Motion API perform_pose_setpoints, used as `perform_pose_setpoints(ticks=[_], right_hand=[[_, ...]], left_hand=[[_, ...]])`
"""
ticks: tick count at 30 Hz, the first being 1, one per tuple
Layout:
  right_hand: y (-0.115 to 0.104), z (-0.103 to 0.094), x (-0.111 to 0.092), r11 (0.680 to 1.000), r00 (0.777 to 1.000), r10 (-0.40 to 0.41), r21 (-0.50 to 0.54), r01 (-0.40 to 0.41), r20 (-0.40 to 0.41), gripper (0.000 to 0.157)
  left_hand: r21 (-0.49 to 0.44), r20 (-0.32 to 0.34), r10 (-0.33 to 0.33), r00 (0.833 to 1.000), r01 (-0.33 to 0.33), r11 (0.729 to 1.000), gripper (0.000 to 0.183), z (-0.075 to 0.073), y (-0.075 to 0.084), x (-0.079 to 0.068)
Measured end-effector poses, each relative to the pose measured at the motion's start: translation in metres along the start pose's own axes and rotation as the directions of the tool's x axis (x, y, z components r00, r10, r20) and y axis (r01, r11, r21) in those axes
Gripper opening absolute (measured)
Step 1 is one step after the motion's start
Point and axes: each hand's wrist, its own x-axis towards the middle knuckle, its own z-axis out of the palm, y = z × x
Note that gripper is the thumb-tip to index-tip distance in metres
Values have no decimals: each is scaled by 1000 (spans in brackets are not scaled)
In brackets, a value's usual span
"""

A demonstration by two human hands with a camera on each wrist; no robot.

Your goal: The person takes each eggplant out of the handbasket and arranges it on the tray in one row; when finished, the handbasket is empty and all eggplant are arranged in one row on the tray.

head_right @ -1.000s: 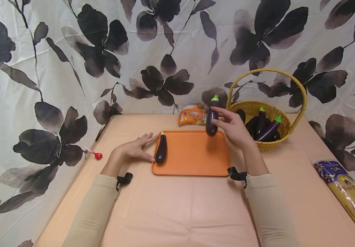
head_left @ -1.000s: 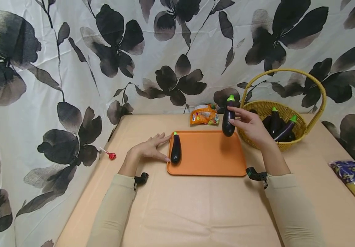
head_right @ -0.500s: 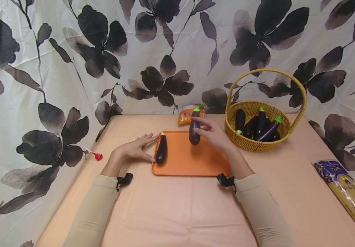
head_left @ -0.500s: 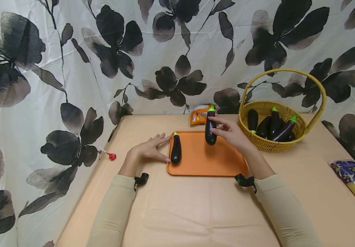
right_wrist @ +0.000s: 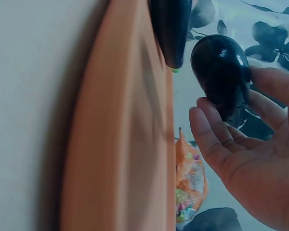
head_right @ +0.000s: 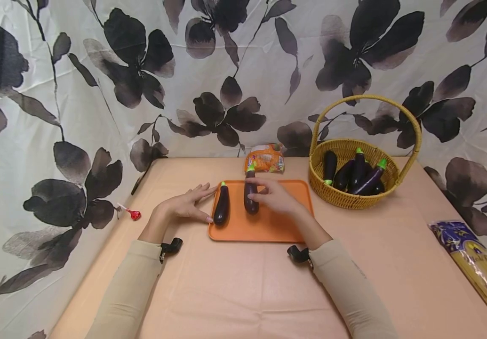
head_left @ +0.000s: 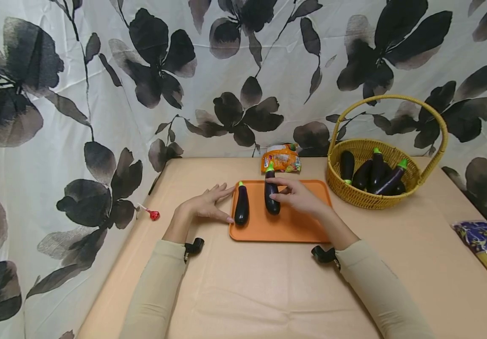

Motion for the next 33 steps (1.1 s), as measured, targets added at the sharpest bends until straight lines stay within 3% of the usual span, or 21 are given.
perform_pose_setpoints(ticks=[9, 17, 26, 33], right_hand=[[10, 5, 10, 999, 994, 46, -2, -46, 97, 55], [1, 14, 16, 998, 989, 53, 13, -55, 135, 56], [-7, 25, 21, 994, 975, 74, -95, -55, 209, 56], [0, 32, 24, 991, 976, 65, -132, -38, 209, 57]], left_hand=[[4, 1, 1, 1000, -1, 1000, 117, -1, -1, 0], [-18, 5, -27, 1000, 27, 999, 117, -2, 1, 0], [-5, 6, -37, 999, 37, 999, 116, -1, 0, 0], [-6, 7, -28, 1000, 28, 1000, 117, 0, -1, 2]])
